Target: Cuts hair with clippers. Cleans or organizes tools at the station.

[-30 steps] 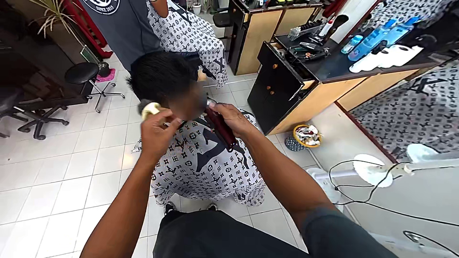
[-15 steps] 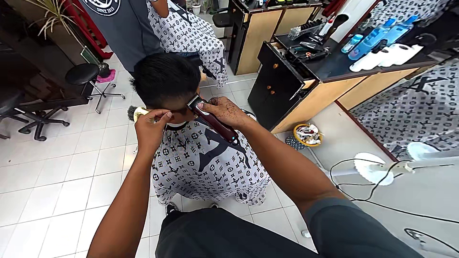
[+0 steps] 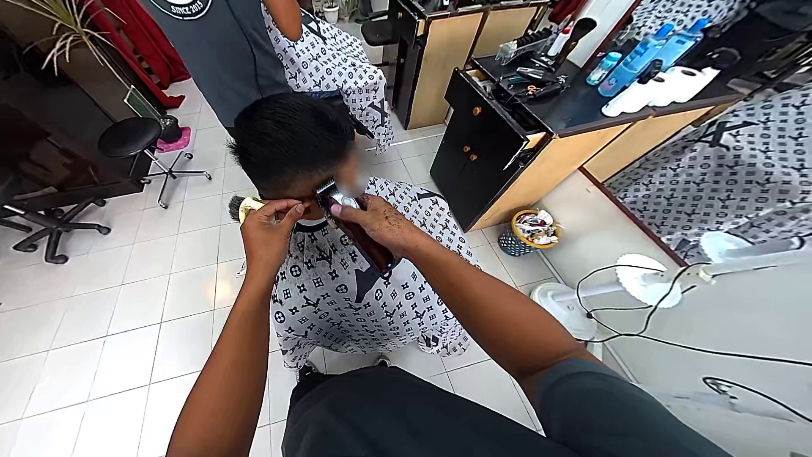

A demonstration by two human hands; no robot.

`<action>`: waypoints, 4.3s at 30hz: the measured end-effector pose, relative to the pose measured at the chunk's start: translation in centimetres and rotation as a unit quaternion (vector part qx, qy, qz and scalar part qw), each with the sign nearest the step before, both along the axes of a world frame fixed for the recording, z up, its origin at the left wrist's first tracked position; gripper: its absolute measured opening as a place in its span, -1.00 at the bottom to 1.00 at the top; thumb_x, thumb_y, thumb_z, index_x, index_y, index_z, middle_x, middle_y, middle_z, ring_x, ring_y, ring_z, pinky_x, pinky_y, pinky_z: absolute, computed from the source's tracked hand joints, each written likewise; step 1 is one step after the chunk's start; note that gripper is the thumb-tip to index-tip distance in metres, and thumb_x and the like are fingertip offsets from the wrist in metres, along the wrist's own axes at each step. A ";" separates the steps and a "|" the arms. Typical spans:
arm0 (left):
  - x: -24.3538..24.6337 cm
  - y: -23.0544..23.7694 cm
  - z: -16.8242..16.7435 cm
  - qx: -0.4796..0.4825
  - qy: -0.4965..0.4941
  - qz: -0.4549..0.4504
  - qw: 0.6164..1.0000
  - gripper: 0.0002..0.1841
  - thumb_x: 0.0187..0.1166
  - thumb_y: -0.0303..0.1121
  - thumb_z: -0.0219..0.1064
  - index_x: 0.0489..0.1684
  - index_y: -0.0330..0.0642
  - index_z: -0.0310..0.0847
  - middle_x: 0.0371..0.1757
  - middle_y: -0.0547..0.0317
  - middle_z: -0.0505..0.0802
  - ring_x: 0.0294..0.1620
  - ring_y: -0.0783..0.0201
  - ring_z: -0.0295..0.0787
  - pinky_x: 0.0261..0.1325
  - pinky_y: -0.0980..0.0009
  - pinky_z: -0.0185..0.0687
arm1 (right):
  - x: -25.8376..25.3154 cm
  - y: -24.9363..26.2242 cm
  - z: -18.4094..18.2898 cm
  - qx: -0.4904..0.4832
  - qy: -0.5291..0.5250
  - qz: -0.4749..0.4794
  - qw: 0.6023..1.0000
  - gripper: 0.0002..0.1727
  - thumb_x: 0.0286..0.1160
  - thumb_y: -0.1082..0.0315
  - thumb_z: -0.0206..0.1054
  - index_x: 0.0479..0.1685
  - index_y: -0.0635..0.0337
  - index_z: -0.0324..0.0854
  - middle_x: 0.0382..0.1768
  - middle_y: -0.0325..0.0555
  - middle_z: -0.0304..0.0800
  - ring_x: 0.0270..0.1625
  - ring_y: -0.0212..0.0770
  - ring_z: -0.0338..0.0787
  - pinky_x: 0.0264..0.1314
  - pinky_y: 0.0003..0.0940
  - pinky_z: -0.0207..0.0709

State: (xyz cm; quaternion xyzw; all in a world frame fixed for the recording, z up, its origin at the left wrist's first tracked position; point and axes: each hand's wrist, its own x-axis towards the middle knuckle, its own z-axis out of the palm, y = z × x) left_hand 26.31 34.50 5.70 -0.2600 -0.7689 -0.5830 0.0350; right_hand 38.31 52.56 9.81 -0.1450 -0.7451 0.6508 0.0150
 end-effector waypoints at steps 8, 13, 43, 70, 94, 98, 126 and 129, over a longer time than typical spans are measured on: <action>0.0 0.0 0.1 0.005 -0.013 -0.004 1.000 -0.89 0.45 -0.39 0.56 -0.17 -0.17 0.87 -0.18 0.27 0.87 -0.14 0.53 0.70 0.07 0.48 0.57 | -1.1 0.3 0.3 0.026 0.040 -0.039 0.998 -0.53 0.79 -0.01 0.18 -0.07 0.32 0.62 -0.38 -0.01 0.73 -0.40 -0.18 0.77 -0.26 -0.23 0.71; -0.2 -0.2 0.1 -0.001 -0.018 -0.019 1.000 -0.89 0.48 -0.40 0.53 -0.16 -0.20 0.86 -0.19 0.26 0.89 -0.16 0.53 0.74 0.07 0.47 0.62 | -1.2 1.0 0.4 0.014 0.016 -0.032 0.999 -0.53 0.79 0.00 0.19 -0.07 0.33 0.61 -0.42 0.00 0.75 -0.47 -0.18 0.79 -0.35 -0.25 0.75; -2.9 -2.0 7.1 0.119 -0.181 -0.539 0.814 -0.77 0.76 -0.29 0.16 0.23 -0.02 0.63 -0.27 0.27 0.88 -0.61 0.56 0.65 -0.68 0.70 0.48 | 10.0 -7.2 -7.6 -0.224 0.135 -0.260 0.929 -0.37 0.02 0.39 0.65 0.16 0.32 0.47 -0.45 -0.19 0.76 -0.55 -0.32 0.74 -0.43 -0.46 0.71; -3.9 -3.9 -3.3 -0.302 0.208 -0.281 0.887 -0.68 0.61 -0.29 0.36 0.23 -0.23 0.77 -0.05 -0.31 0.84 -0.07 -0.33 0.83 -0.15 -0.28 0.66 | -3.5 -13.2 0.3 0.076 -0.018 -0.301 0.951 -0.61 0.66 0.03 0.36 -0.20 0.26 0.65 -0.51 -0.10 0.66 -0.52 -0.31 0.64 -0.41 -0.38 0.55; -3.9 -4.2 -3.8 -0.279 0.223 -0.268 0.895 -0.73 0.49 -0.42 0.40 0.12 -0.24 0.80 -0.14 -0.26 0.86 -0.15 -0.30 0.85 -0.27 -0.25 0.66 | -3.5 -14.1 0.4 0.096 -0.001 -0.291 0.952 -0.58 0.67 0.00 0.33 -0.13 0.26 0.67 -0.44 -0.04 0.71 -0.48 -0.26 0.68 -0.39 -0.33 0.59; -3.9 -4.3 -3.9 -0.262 0.229 -0.266 0.899 -0.75 0.49 -0.42 0.41 0.09 -0.23 0.81 -0.18 -0.25 0.86 -0.17 -0.29 0.85 -0.28 -0.24 0.65 | -3.6 -14.6 0.8 0.098 0.026 -0.293 0.951 -0.61 0.68 0.01 0.31 -0.12 0.22 0.66 -0.46 -0.07 0.69 -0.51 -0.29 0.65 -0.44 -0.38 0.55; -4.0 -4.0 -2.9 -0.349 0.205 -0.284 0.869 -0.56 0.61 -0.29 0.39 0.48 -0.08 0.64 -0.01 -0.31 0.84 -0.06 -0.34 0.83 -0.17 -0.27 0.65 | -3.6 -12.4 0.8 0.085 0.020 -0.291 0.953 -0.65 0.72 0.11 0.30 -0.23 0.27 0.64 -0.48 -0.14 0.70 -0.45 -0.35 0.70 -0.31 -0.41 0.61; -4.1 -4.1 -2.7 -0.351 0.204 -0.291 0.866 -0.52 0.62 -0.29 0.39 0.54 -0.04 0.59 0.00 -0.31 0.84 -0.08 -0.34 0.83 -0.18 -0.27 0.65 | -3.6 -12.4 0.9 0.108 0.036 -0.295 0.949 -0.66 0.72 0.10 0.29 -0.13 0.26 0.67 -0.43 -0.15 0.72 -0.40 -0.37 0.71 -0.25 -0.41 0.62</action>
